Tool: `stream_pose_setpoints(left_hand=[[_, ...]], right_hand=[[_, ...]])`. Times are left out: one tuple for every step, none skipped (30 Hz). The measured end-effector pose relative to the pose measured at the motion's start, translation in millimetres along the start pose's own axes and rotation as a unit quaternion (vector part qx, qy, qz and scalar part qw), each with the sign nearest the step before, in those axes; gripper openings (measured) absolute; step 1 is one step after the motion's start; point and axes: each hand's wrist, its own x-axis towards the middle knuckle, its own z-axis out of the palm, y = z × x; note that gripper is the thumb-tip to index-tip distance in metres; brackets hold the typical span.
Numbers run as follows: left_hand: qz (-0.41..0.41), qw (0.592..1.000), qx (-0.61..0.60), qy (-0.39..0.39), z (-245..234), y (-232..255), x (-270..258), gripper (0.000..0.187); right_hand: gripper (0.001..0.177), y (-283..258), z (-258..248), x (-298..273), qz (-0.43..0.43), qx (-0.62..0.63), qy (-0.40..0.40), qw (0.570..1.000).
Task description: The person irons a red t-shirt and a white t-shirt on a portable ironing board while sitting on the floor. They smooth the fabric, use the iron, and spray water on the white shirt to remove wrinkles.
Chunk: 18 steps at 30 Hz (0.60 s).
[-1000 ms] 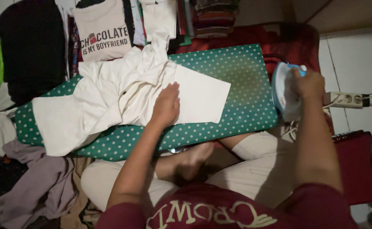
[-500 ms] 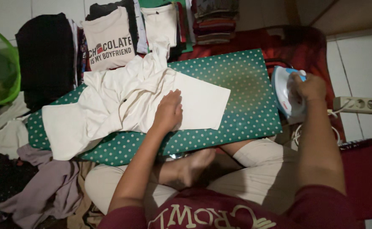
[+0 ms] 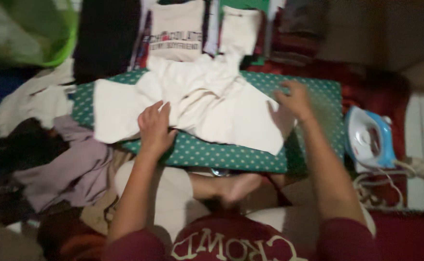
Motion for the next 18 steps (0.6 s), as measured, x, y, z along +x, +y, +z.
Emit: stream_pose_setpoints(left_hand=[[-0.017,0.999,0.037,-0.005,-7.7,-15.3,-9.3,0.076],[-0.035,0.997,0.074,-0.01,-13.4,-31.1,-19.0,0.074],[-0.059,0.995,0.075,-0.025,-16.5,-47.0,-27.0,0.061],[-0.083,0.993,0.075,-0.039,-18.3,-61.2,-34.2,0.049],[-0.104,0.99,0.073,-0.054,-20.6,-74.1,-39.5,0.037],[-0.117,0.991,0.057,-0.036,-22.8,-83.3,-44.2,0.03],[-0.125,0.991,0.038,-0.02,-22.6,-87.4,-46.2,0.023],[-0.133,0.991,0.02,-0.004,-23.4,-89.7,-46.8,0.017],[-0.13,0.991,-0.009,0.02,-25.0,-90.2,-47.8,0.019],[-0.126,0.99,-0.039,0.045,-27.3,-89.5,-47.5,0.021],[-0.118,0.988,-0.071,0.07,-29.7,-87.3,-43.8,0.022],[-0.133,0.987,-0.057,0.07,-34.5,-85.5,-40.7,0.023],[-0.145,0.986,-0.045,0.071,-38.4,-83.2,-33.3,0.024],[-0.156,0.985,-0.033,0.071,-41.3,-79.6,-24.5,0.024],[-0.142,0.985,-0.039,0.09,-44.8,-77.2,-14.5,0.024],[-0.128,0.985,-0.045,0.108,-50.5,-77.5,-3.2,0.023],[-0.114,0.984,-0.051,0.125,-55.8,-76.8,8.3,0.023],[-0.095,0.986,-0.052,0.126,-60.2,-75.1,21.6,0.022]], right_hand=[[0.052,-18.7,30.5,13.4,-0.026,-0.018,-0.018,0.999],[0.057,-33.3,55.5,23.5,-0.053,-0.036,-0.035,0.997],[0.063,-44.1,74.6,29.6,-0.087,-0.039,-0.025,0.995],[0.068,-54.0,91.6,34.9,-0.121,-0.042,-0.014,0.992],[0.074,-62.6,102.4,39.6,-0.153,-0.046,-0.001,0.987],[0.063,-69.5,107.0,42.8,-0.069,-0.074,-0.049,0.994],[0.053,-72.7,104.9,39.5,0.02,-0.103,-0.095,0.99],[0.043,-76.9,104.5,36.1,0.108,-0.131,-0.14,0.975],[0.04,-78.0,98.1,29.7,0.099,-0.008,-0.143,0.985],[0.038,-77.2,84.5,23.5,0.089,0.115,-0.144,0.979],[0.035,-78.0,72.1,15.9,0.078,0.234,-0.139,0.959],[0.027,-78.8,57.8,5.4,0.087,0.225,-0.117,0.963],[0.02,-79.1,38.9,-5.4,0.097,0.214,-0.091,0.968],[0.016,-81.0,21.8,-14.5,0.088,0.251,-0.075,0.961],[0.013,-81.5,-1.8,-25.5,0.078,0.287,-0.058,0.953],[0.009,-82.4,-28.6,-37.2,0.043,0.289,-0.046,0.955],[0.008,-84.6,-51.4,-51.5,0.01,0.291,-0.035,0.956],[0.006,-87.6,-72.5,-67.4,0.024,0.319,-0.037,0.947]])
